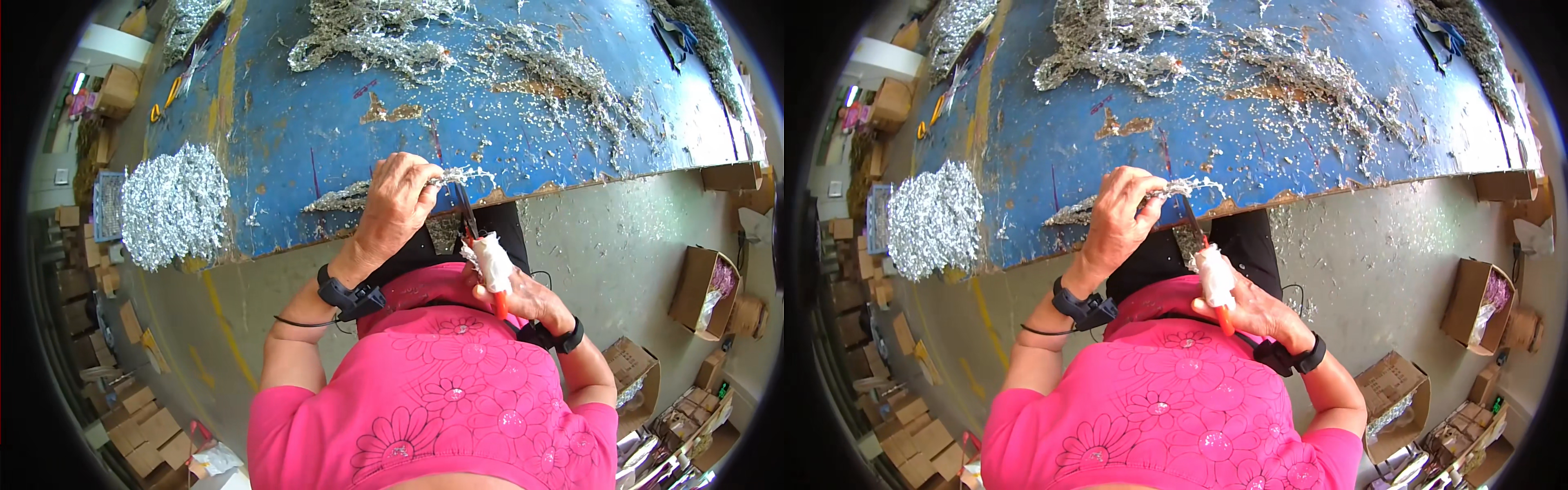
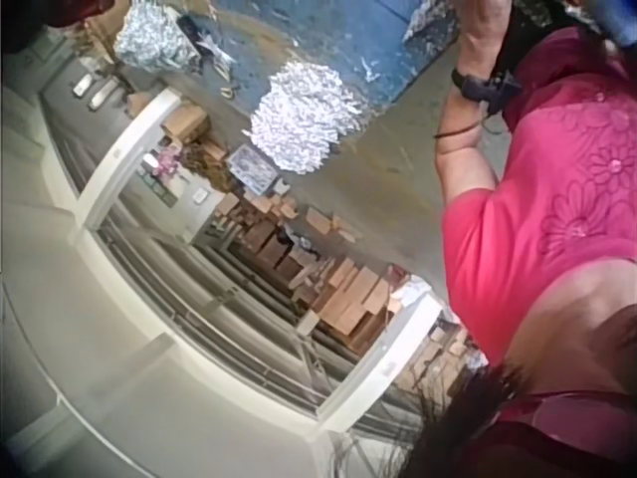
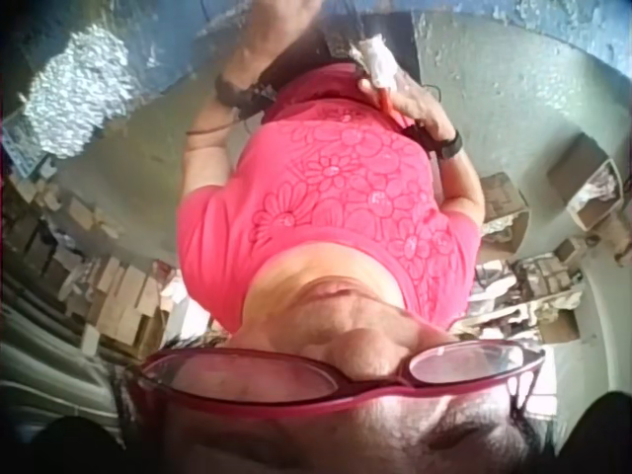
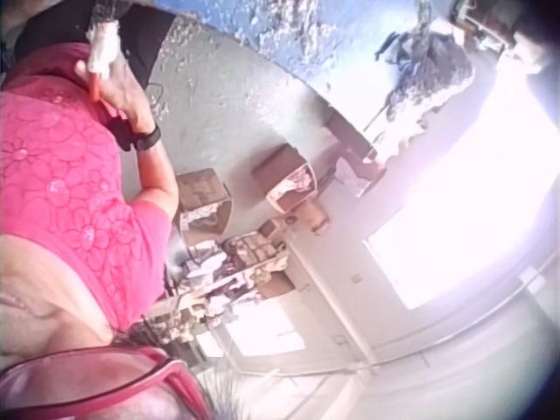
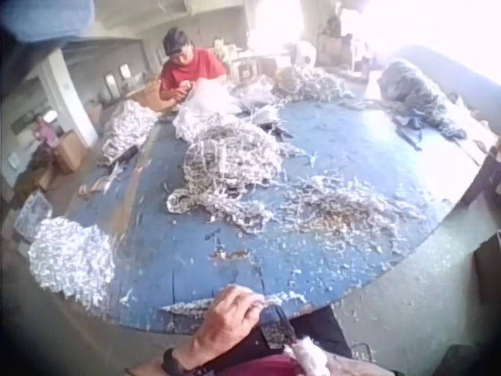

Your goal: Trimming long strips of silver shredded material to a specific length using scissors at a workbench.

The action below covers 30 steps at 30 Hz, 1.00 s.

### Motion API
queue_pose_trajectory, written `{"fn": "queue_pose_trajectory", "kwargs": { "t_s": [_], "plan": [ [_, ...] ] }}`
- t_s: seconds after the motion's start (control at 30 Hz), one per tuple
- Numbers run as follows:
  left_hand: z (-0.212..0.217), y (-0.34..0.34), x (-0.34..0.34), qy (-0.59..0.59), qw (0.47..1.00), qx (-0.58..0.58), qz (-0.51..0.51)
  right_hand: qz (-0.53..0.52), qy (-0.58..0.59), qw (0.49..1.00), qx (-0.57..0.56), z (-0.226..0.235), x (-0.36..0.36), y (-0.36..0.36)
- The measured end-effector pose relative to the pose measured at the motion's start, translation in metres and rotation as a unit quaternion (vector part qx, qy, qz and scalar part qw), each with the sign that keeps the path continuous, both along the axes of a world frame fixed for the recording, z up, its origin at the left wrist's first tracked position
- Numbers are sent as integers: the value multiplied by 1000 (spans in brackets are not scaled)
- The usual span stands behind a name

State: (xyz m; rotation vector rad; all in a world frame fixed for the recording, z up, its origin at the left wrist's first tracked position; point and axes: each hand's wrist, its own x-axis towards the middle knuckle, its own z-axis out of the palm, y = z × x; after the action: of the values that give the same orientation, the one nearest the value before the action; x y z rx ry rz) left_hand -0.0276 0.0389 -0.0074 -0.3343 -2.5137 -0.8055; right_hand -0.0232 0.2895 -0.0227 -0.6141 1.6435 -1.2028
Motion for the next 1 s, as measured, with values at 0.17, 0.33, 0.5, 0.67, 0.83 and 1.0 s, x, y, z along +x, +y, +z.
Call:
{"fn": "queue_pose_trajectory", "kwargs": {
  "t_s": [0.17, 0.33, 0.5, 0.67, 0.83, 1.0],
  "plan": [
    [4, 5, 0, 15, 999, -31, 9, -26, 17, 999, 40, 21, -1, -15],
    [1, 9, 4, 38, 998, -46, 7, -41, 17, 999, 6, 7, -4, -19],
    [-3, 7, 3, 53, 997, -53, -6, -57, 29, 998, 4, 9, -7, -23],
    [-8, 6, 1, 63, 997, -50, -4, -128, 46, 990, -30, 8, -8, -23],
    [-10, 5, 0, 61, 997, -38, -5, -128, 67, 989, -28, 11, -9, -18],
    [-11, 5, 1, 60, 998, -36, -3, -115, 78, 990, -31, 9, -8, -18]
  ]
}}
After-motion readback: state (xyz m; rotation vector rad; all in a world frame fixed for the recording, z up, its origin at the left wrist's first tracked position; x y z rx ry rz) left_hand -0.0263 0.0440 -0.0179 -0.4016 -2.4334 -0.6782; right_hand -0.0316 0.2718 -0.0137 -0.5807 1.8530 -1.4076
